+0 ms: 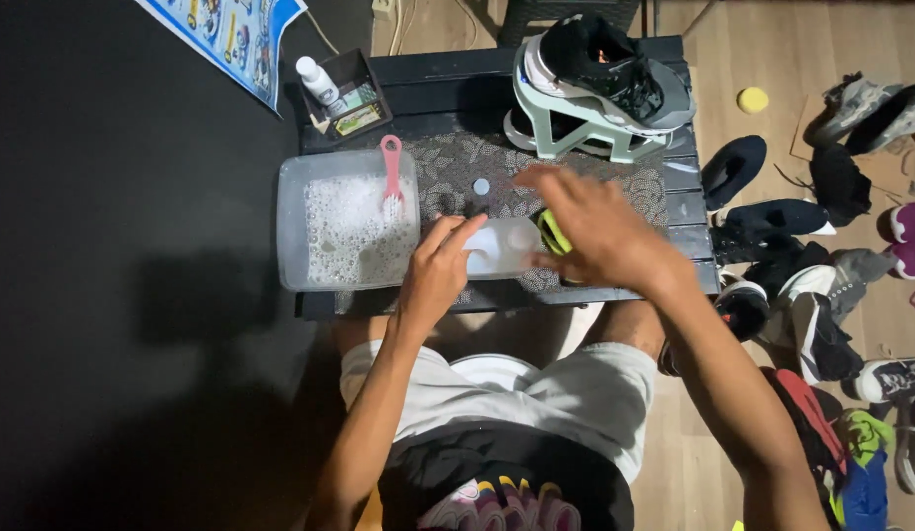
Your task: The person prepares a cleaning solution by mixing liquid from a bottle into a container of soapy water. They then place a sneaker on the table and proceed to untie and remove the shoelaces by hand.
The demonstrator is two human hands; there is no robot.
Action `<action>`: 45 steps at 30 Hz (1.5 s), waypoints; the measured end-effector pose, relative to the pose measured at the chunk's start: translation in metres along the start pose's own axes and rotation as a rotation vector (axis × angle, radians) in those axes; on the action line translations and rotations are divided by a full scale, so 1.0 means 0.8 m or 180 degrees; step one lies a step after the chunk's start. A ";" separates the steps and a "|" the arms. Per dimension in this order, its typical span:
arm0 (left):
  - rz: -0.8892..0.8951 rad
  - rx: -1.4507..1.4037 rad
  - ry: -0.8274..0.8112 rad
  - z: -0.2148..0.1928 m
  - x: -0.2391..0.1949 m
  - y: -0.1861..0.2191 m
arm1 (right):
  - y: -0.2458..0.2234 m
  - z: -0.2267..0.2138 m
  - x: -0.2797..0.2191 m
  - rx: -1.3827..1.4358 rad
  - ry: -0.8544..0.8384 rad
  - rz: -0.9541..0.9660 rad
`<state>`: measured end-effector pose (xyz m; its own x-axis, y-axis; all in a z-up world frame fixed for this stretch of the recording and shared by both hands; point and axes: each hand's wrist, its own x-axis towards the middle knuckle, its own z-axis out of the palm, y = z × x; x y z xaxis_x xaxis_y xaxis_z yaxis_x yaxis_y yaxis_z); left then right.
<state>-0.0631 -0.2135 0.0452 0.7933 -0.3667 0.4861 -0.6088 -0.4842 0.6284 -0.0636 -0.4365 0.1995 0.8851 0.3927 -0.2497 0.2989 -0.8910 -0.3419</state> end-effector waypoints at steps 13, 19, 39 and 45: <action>0.0048 -0.0039 -0.0173 -0.011 0.008 0.009 | 0.013 0.015 0.000 0.0543 -0.0204 -0.0099; -0.0119 -0.0156 -0.0362 -0.019 0.005 0.017 | 0.027 0.021 0.002 0.0789 0.0541 -0.0492; -0.0666 -0.0319 -0.0192 -0.005 0.001 0.027 | 0.116 0.182 0.209 0.0071 0.0243 0.0191; -0.0397 -0.0254 -0.0035 0.003 -0.005 0.014 | 0.128 0.208 0.231 -0.0241 0.0281 -0.0037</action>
<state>-0.0727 -0.2196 0.0486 0.8625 -0.3165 0.3948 -0.5037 -0.4621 0.7299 0.0712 -0.4175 -0.0321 0.9084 0.3844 -0.1643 0.3324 -0.9025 -0.2739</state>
